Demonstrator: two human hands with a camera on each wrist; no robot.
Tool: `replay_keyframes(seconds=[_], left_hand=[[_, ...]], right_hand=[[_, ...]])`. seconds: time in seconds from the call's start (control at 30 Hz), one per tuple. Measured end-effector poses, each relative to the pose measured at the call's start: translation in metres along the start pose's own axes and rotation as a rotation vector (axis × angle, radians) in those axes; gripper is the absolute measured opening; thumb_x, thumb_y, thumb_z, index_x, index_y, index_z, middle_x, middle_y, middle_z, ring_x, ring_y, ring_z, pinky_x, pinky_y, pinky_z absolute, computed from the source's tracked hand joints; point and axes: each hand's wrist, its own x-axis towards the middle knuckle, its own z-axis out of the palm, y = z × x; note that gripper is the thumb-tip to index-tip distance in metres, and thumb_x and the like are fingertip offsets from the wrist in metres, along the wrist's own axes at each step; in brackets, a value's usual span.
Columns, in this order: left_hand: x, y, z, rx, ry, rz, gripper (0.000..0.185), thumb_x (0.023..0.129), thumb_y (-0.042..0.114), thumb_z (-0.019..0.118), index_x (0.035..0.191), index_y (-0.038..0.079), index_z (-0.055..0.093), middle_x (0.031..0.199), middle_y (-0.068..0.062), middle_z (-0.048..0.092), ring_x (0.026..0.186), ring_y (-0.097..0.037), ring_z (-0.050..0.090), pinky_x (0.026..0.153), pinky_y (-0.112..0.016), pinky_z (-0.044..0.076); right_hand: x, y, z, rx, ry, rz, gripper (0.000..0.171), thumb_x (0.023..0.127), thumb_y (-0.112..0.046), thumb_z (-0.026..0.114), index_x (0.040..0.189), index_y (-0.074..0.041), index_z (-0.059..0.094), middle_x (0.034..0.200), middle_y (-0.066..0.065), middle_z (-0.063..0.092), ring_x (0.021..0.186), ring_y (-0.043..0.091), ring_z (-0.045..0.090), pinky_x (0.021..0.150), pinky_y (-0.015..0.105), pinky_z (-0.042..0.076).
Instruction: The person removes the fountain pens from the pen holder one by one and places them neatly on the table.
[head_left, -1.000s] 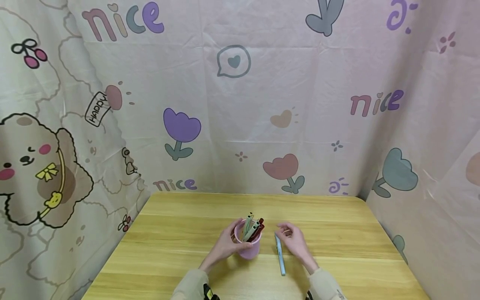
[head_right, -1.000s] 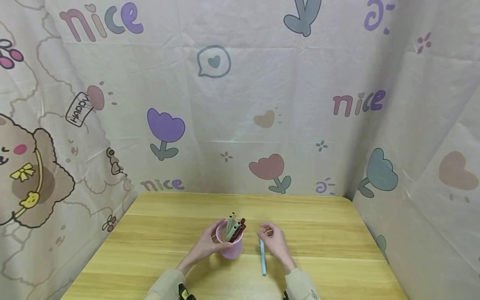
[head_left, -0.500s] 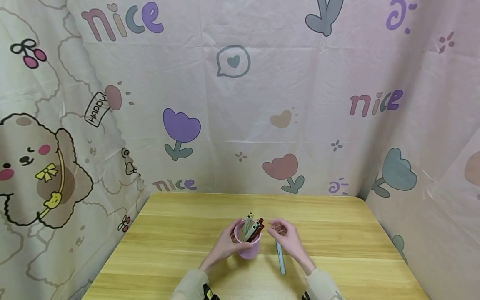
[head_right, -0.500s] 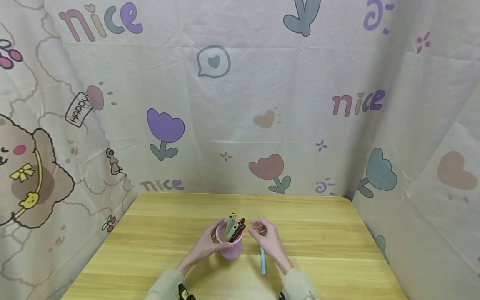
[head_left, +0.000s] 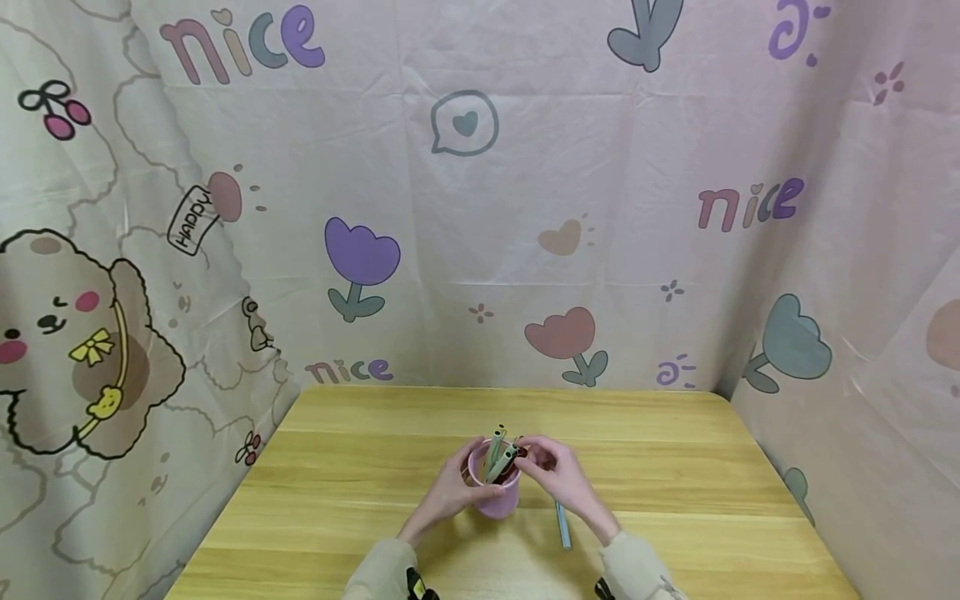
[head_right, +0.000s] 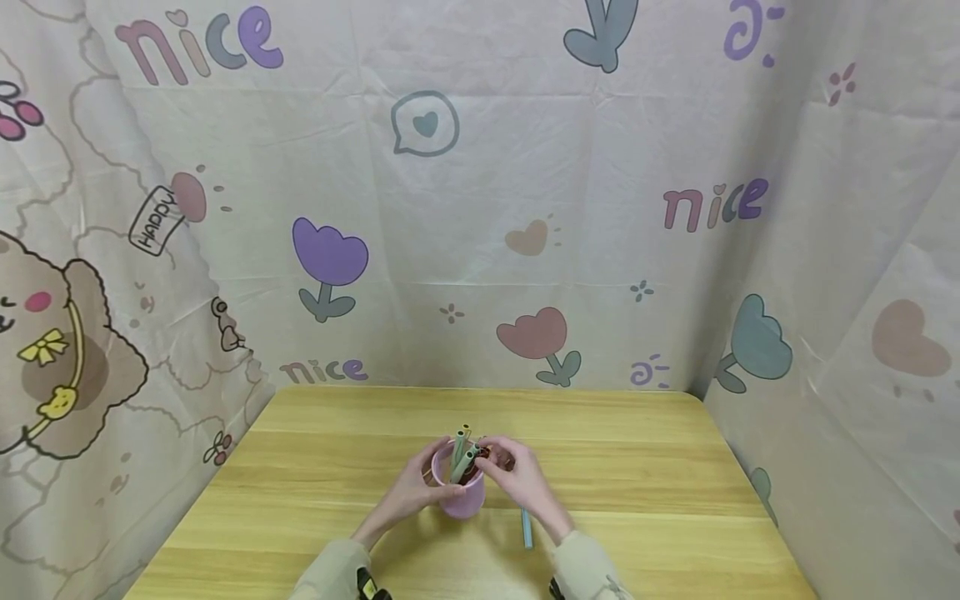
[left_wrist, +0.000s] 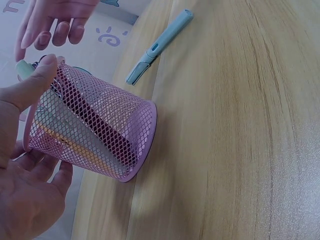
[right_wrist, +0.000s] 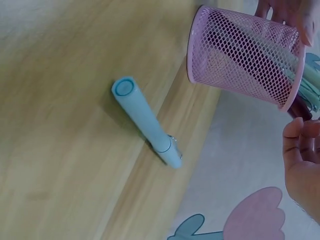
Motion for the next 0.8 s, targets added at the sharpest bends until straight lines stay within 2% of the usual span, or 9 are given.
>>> replay_keyframes(seconds=[0.13, 0.27, 0.43, 0.57, 0.8], left_hand=[[0.0, -0.0002, -0.0006, -0.001, -0.003, 0.002, 0.099, 0.078, 0.022, 0.087, 0.154, -0.006, 0.03, 0.153, -0.028, 0.044, 0.138, -0.045, 0.048, 0.115, -0.059, 0.04], [-0.0003, 0.0002, -0.0009, -0.008, -0.007, -0.001, 0.099, 0.078, 0.022, 0.087, 0.154, -0.005, 0.03, 0.153, -0.028, 0.044, 0.138, -0.045, 0.048, 0.115, -0.059, 0.041], [0.0001, 0.0, -0.0006, -0.012, -0.005, 0.002, 0.098, 0.078, 0.022, 0.087, 0.154, -0.006, 0.03, 0.153, -0.028, 0.044, 0.138, -0.045, 0.048, 0.115, -0.059, 0.041], [0.0004, -0.0006, -0.0001, -0.006, -0.001, 0.001, 0.099, 0.078, 0.023, 0.087, 0.153, -0.006, 0.031, 0.153, -0.028, 0.044, 0.138, -0.046, 0.048, 0.115, -0.06, 0.041], [0.0, -0.0009, -0.0005, -0.007, -0.004, 0.003, 0.099, 0.078, 0.024, 0.087, 0.153, -0.006, 0.03, 0.153, -0.029, 0.044, 0.138, -0.047, 0.046, 0.115, -0.061, 0.04]], right_hand=[[0.0026, 0.0017, 0.0037, -0.032, -0.026, -0.064, 0.03, 0.092, -0.009, 0.071, 0.12, 0.001, 0.068, 0.075, 0.014, 0.06, 0.063, -0.002, 0.045, 0.053, 0.014, 0.04], [0.0045, 0.0027, 0.0052, -0.058, -0.049, -0.092, 0.029, 0.092, -0.01, 0.07, 0.12, 0.0, 0.068, 0.071, 0.012, 0.058, 0.06, -0.003, 0.043, 0.051, 0.013, 0.038], [0.007, 0.0003, 0.006, -0.083, -0.083, -0.097, 0.029, 0.094, -0.014, 0.07, 0.12, -0.002, 0.069, 0.066, 0.008, 0.055, 0.058, -0.003, 0.041, 0.05, 0.013, 0.036], [0.0088, 0.0023, 0.0076, -0.102, -0.092, -0.108, 0.029, 0.093, -0.011, 0.07, 0.12, 0.0, 0.069, 0.064, 0.009, 0.053, 0.058, -0.003, 0.039, 0.049, 0.015, 0.034], [0.0106, 0.0002, 0.0088, -0.182, -0.094, -0.063, 0.028, 0.092, -0.013, 0.072, 0.119, -0.005, 0.071, 0.061, 0.002, 0.052, 0.054, -0.004, 0.038, 0.049, 0.012, 0.033]])
